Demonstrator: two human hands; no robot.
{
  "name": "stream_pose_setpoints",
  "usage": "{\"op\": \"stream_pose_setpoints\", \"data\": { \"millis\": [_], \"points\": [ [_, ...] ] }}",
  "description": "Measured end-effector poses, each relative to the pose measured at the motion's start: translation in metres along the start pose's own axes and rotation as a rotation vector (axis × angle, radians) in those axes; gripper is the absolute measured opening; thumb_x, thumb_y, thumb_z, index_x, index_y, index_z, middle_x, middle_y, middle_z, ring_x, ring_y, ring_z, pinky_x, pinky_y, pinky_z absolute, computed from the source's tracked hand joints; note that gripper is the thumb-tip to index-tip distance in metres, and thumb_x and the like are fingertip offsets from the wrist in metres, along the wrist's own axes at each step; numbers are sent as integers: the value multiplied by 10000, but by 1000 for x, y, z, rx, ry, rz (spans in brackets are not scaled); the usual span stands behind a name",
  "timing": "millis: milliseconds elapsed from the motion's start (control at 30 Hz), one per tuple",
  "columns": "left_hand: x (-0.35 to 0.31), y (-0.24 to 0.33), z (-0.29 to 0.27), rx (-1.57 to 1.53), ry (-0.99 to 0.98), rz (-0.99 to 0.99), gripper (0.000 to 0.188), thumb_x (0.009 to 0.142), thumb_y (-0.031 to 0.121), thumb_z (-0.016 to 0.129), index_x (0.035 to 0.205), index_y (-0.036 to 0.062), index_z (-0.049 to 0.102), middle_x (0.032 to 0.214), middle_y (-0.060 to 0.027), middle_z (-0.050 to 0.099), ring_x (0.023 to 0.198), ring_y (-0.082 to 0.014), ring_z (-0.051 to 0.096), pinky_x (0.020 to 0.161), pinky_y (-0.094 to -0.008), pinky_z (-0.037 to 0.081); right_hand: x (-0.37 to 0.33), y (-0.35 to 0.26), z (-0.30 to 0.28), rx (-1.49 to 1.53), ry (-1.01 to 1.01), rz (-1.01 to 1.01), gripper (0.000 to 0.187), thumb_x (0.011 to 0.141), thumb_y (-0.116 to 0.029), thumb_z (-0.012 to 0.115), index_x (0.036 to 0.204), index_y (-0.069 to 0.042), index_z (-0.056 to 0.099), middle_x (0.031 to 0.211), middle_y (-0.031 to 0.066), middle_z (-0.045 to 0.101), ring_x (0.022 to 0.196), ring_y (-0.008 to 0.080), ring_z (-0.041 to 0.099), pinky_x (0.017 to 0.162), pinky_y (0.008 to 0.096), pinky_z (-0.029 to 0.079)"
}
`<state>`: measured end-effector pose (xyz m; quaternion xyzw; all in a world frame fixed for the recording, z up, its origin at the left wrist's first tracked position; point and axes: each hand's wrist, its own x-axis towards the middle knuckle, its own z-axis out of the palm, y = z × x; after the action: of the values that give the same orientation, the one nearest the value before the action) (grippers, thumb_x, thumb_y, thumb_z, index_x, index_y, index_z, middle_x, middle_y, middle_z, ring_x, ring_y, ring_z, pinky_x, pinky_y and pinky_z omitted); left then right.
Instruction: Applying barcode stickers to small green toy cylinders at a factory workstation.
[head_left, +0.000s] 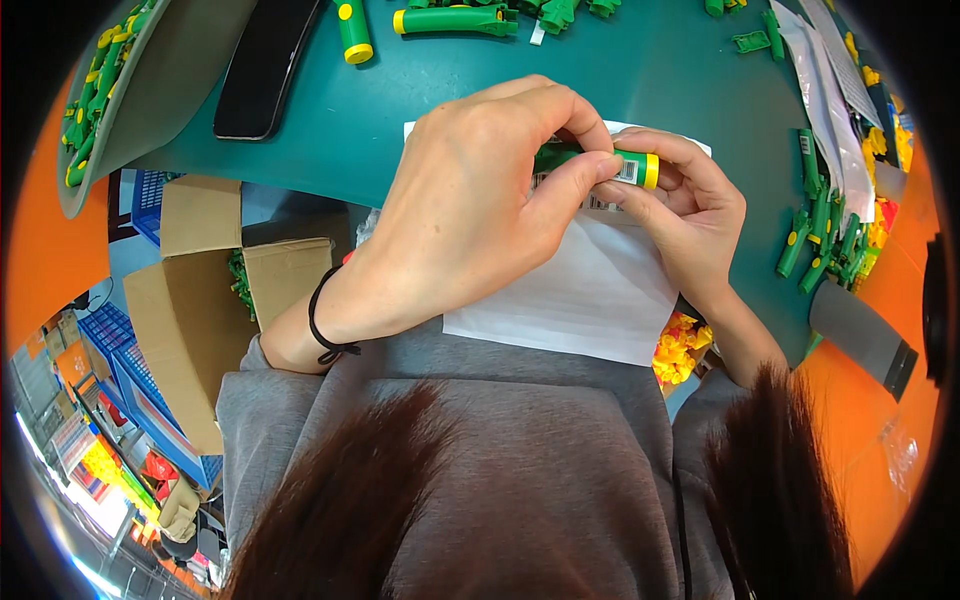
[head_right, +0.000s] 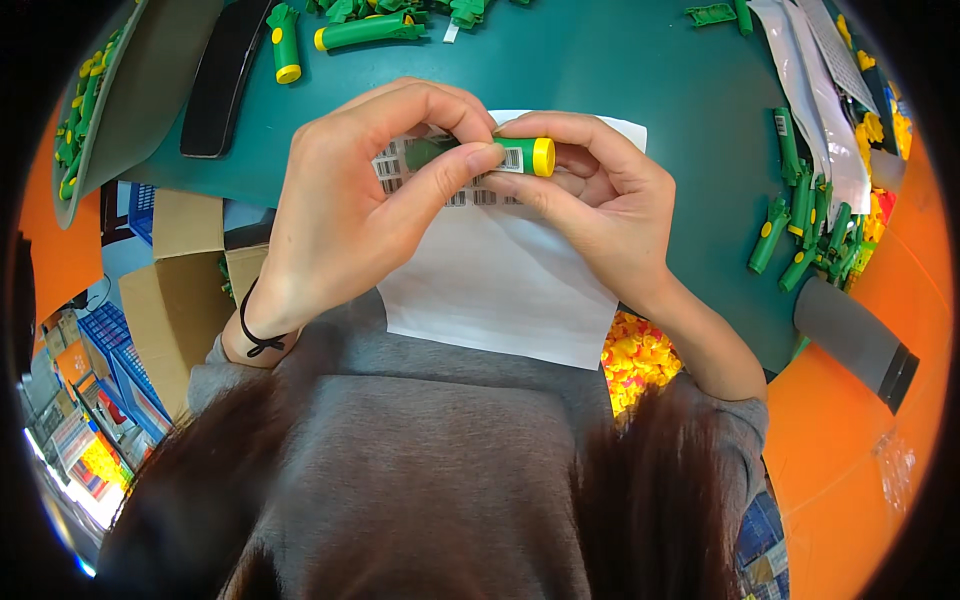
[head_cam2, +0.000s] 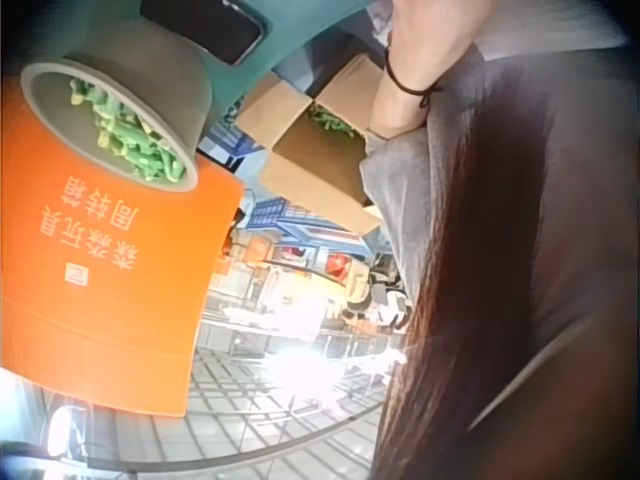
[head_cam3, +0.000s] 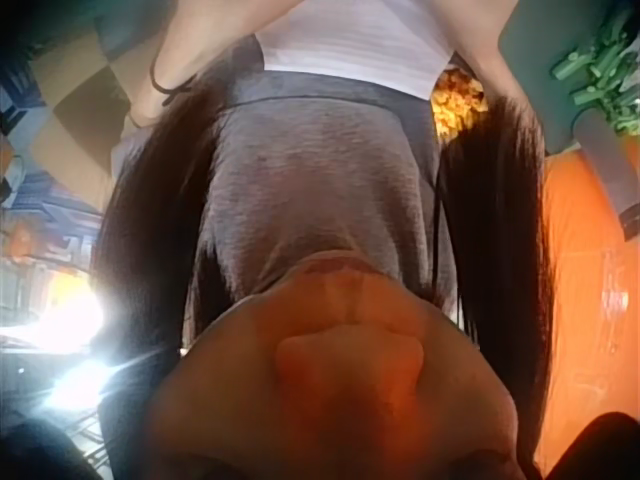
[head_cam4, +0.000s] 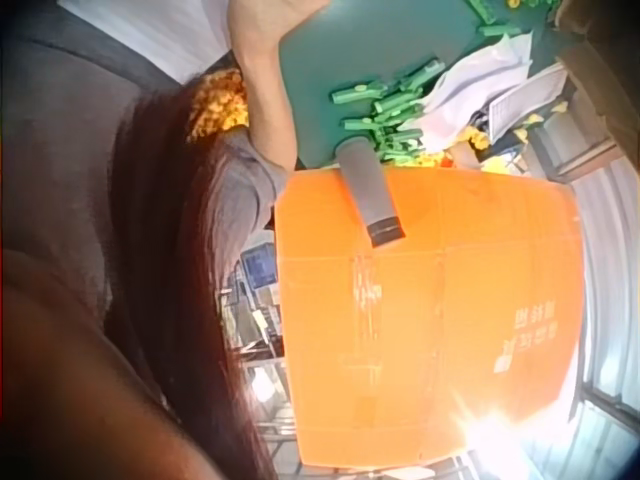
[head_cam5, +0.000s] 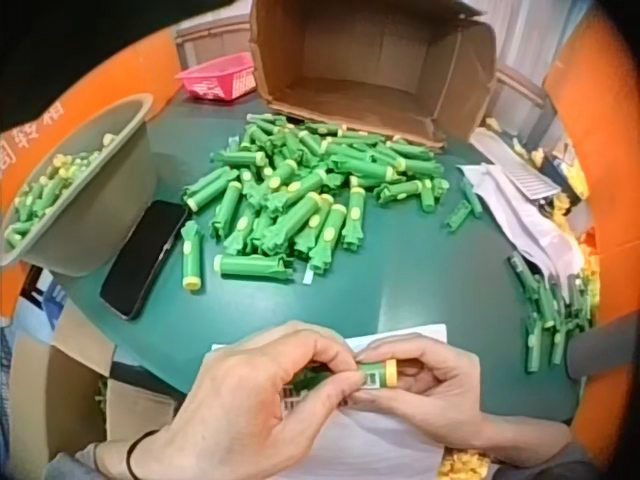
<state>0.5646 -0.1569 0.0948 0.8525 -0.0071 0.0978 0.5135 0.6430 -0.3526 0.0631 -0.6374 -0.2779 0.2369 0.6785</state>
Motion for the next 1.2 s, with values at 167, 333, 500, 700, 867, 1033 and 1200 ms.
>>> {"op": "stream_pose_setpoints", "data": {
  "millis": [167, 333, 500, 700, 867, 1033, 1200],
  "points": [
    [2, 4, -1, 11, -14, -28, 88, 893, 28, 731, 952, -23, 691, 902, -73, 708, 857, -154, 663, 825, -280, 527, -1, 0, 1, -12, 1, -10, 400, 844, 143, 719, 1227, 94, 610, 1229, 166, 640, 1106, 221, 665, 959, 343, 596],
    [2, 3, -3, -1, -25, -18, 96, 894, 30, 733, 956, -28, 689, 915, -71, 708, 863, -146, 659, 831, -277, 525, -1, -2, 0, 8, 0, 29, 403, 846, 138, 721, 1230, 91, 610, 1232, 163, 640, 1107, 220, 664, 962, 337, 592],
    [3, -1, -6, -48, -66, -24, 92, 901, 27, 726, 960, -31, 685, 956, -69, 712, 883, -138, 654, 841, -276, 524, -1, -3, 0, 6, 8, 30, 405, 844, 131, 727, 1231, 85, 614, 1236, 161, 640, 1108, 216, 664, 964, 333, 589],
    [2, -2, -8, -124, -87, -78, 86, 916, 29, 712, 964, -35, 679, 977, -74, 712, 919, -129, 645, 865, -276, 519, 0, 1, 0, 22, 12, 25, 406, 842, 134, 726, 1229, 85, 616, 1222, 162, 648, 1093, 215, 676, 957, 337, 597],
    [1, -1, -5, -55, -68, -32, 92, 905, 31, 720, 956, -35, 684, 974, -79, 714, 916, -149, 655, 860, -282, 521, -1, 0, 2, 7, 16, 21, 403, 843, 136, 724, 1228, 85, 616, 1214, 162, 651, 1076, 220, 686, 957, 338, 600],
    [3, -2, -4, -16, -61, -24, 90, 894, 28, 724, 950, -35, 691, 957, -79, 716, 904, -158, 660, 848, -282, 521, -1, 2, 0, -19, 13, 6, 400, 841, 136, 726, 1223, 83, 620, 1213, 159, 651, 1080, 215, 683, 958, 332, 595],
    [6, 0, -3, 40, -71, -25, 102, 886, 32, 734, 950, -34, 691, 934, -79, 715, 882, -158, 665, 835, -288, 523, 0, 2, 0, -22, 13, 0, 381, 845, 122, 733, 1209, 82, 628, 1216, 146, 649, 1087, 207, 676, 967, 332, 587]
  ]
}}
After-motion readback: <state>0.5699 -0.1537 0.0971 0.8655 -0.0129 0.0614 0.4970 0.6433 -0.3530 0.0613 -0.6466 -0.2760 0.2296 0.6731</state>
